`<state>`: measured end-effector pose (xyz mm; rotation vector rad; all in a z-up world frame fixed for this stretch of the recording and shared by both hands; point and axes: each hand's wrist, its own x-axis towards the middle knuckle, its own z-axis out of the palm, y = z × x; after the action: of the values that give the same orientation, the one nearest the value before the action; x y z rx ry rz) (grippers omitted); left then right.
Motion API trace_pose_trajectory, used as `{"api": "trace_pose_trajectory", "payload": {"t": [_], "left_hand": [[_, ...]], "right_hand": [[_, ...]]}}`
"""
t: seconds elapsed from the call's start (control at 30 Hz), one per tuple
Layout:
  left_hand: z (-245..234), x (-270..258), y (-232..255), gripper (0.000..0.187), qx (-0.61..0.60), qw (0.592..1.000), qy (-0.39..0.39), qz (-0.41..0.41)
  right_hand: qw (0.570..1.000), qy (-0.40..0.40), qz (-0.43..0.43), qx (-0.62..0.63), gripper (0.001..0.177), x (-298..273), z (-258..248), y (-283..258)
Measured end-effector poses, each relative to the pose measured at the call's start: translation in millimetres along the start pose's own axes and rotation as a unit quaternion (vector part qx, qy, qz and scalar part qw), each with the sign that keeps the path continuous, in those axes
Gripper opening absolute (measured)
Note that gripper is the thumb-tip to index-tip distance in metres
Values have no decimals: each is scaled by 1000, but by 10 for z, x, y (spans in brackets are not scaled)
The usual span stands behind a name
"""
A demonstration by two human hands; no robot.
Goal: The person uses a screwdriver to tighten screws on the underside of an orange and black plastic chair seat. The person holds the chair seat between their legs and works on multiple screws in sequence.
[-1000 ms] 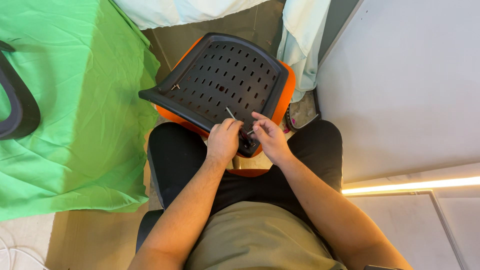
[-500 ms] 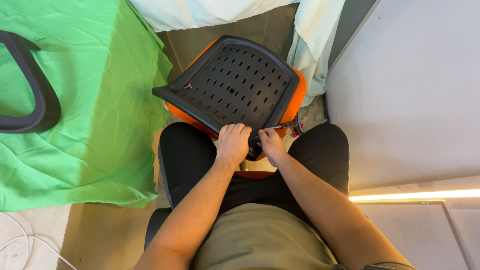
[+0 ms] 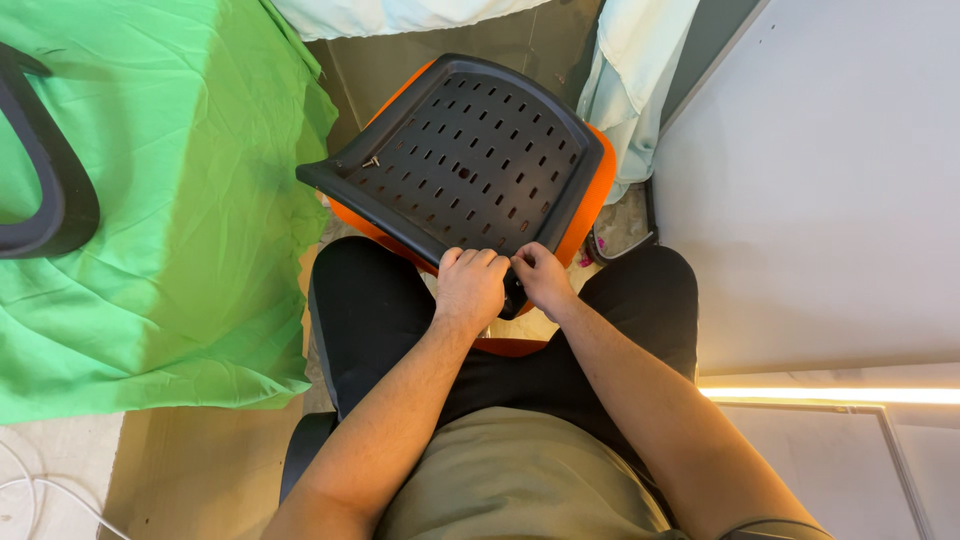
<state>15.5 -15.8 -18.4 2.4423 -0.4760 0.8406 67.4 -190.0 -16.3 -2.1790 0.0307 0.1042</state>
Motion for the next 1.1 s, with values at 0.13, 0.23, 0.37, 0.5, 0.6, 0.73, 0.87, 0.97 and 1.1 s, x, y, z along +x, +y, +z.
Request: {"api": "trace_pose_trajectory", "payload": {"t": [0.13, 0.23, 0.37, 0.5, 0.6, 0.73, 0.87, 0.97, 1.1], "left_hand": [[9, -6, -4, 22, 11, 999, 29, 14], [22, 2, -4, 19, 30, 999, 13, 12], [1, 5, -1, 16, 42, 999, -15, 11], [-28, 13, 23, 15, 48, 998, -35, 10], [-62, 19, 28, 9, 45, 997, -58, 12], [-79, 31, 45, 10, 56, 996, -72, 6], [-73, 33, 46, 12, 57, 994, -95, 0], [-53, 21, 32, 13, 57, 995, -84, 4], [-22, 9, 17, 14, 52, 997, -60, 9]], "right_hand": [[1000, -9, -15, 7, 12, -47, 30, -45], [1000, -25, -10, 11, 16, -69, 18, -88], [999, -31, -1, -16, 30, -99, 39, -150], [996, -18, -21, -88, 44, -126, 48, -179], [988, -2, -41, -150, 55, -130, 70, -180], [981, -13, -38, -190, 61, -116, 67, -152], [978, -21, -54, -199, 63, -94, 77, -105], [975, -23, -68, -211, 61, -68, 92, -66], [973, -28, -72, -220, 52, -45, 78, -20]]}}
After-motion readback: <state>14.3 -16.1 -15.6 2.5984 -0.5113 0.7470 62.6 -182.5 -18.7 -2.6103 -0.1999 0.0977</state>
